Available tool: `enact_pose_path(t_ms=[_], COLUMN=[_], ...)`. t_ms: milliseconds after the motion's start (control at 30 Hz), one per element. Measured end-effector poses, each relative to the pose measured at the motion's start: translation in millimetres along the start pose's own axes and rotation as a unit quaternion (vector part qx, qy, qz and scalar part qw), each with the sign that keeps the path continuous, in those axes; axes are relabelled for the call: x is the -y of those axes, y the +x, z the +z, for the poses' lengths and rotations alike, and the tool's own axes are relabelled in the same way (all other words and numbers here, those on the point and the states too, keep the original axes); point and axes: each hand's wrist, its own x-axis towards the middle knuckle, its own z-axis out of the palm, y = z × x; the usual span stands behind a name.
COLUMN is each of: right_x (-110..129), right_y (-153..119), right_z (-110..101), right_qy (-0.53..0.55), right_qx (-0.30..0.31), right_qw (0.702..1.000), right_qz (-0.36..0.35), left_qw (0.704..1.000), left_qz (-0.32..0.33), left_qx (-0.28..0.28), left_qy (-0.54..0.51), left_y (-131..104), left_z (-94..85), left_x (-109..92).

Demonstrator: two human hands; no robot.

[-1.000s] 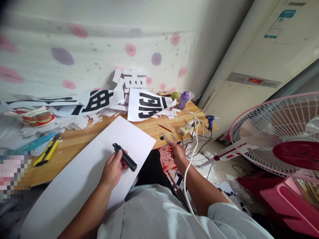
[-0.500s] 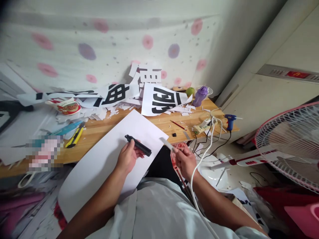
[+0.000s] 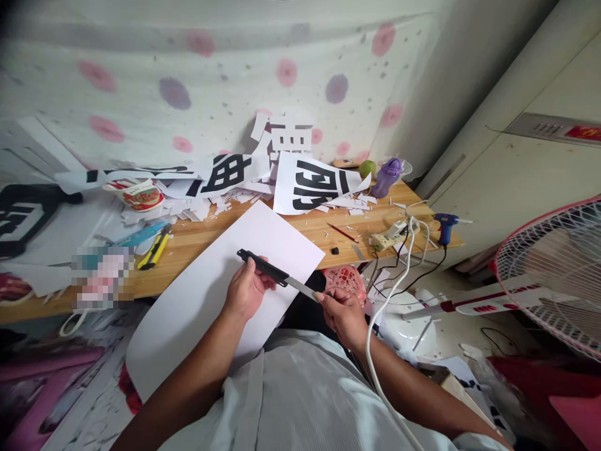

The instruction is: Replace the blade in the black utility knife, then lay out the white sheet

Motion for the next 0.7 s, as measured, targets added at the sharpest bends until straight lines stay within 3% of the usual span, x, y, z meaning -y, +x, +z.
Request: enact_pose_path(t_ms=[700], right_x=[-4.7], right_y=[0.1], right_z=[-1.6], right_qy=[0.013], right_qx=[0.0], right_qw=[1.0], right_qz=[-0.013], left_qw=[0.999], left_qz=[0.017], left_qx=[0.046], left_qy=[-0.023], left_y=[-2.0], left_z=[-7.0], left_x=[1.4])
